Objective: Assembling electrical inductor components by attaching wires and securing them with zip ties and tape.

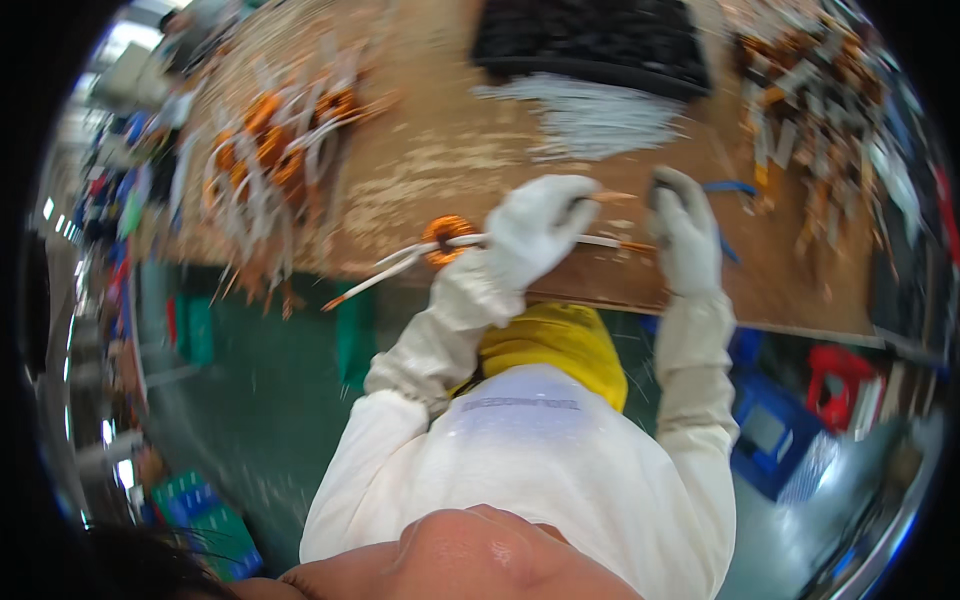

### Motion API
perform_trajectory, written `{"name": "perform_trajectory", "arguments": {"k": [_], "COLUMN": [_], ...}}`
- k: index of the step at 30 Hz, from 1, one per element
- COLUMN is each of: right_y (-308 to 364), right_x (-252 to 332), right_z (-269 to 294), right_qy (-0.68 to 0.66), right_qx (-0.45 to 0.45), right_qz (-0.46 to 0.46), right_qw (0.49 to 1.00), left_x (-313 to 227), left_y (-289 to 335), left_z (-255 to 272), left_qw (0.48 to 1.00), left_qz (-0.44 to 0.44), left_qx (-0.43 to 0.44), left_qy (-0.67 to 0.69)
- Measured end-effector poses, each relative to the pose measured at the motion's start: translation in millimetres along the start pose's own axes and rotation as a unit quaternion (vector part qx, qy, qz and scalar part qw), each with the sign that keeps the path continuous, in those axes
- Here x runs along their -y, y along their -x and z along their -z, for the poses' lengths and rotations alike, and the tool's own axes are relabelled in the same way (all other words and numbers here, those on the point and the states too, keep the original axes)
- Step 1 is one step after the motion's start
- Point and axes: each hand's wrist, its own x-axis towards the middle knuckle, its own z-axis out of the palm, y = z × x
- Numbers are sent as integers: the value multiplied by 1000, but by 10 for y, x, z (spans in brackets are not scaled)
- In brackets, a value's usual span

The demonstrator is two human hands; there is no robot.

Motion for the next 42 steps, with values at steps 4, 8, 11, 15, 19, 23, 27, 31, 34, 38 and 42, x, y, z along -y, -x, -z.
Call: {"name": "perform_trajectory", "arguments": {"k": [4, 8, 11, 15, 19, 23, 27, 31, 34, 38, 42], "right_y": [123, 244, 281, 283, 269, 280, 282, 280, 283, 273, 264], "right_x": [-147, -130, -112, -104, -128, -153, -163, -155, -144, -160, -154], "right_z": [-166, -307, -331, -357, -382, -424, -439, -445, -464, -463, -500], "right_qy": [-270, -279, -282, -279, -272, -251, -247, -259, -266, -242, -212], "right_qx": [26, 5, -9, -13, -3, -7, -6, -8, -9, -9, -20], "right_qz": [12, 36, 33, 23, 21, 13, 11, 6, 10, 13, 30], "right_qw": [962, 960, 959, 960, 962, 968, 969, 966, 964, 970, 977], "left_x": [-54, -16, -28, -41, -23, 5, 4, -14, -11, -1, -20], "left_y": [-67, -42, -54, -60, -43, -40, -51, -50, -60, -63, -73], "left_z": [58, 9, -10, 18, -9, -17, -10, 0, 1, -5, 22], "left_qw": [995, 995, 996, 997, 997, 998, 998, 998, 998, 998, 998], "left_qz": [51, 59, 40, 12, 5, -1, -12, -4, -6, -9, -1], "left_qx": [76, 73, 67, 75, 72, 63, 64, 61, 65, 55, 62], "left_qy": [26, 34, 36, 12, -5, -12, -15, -1, -2, 6, -1]}}
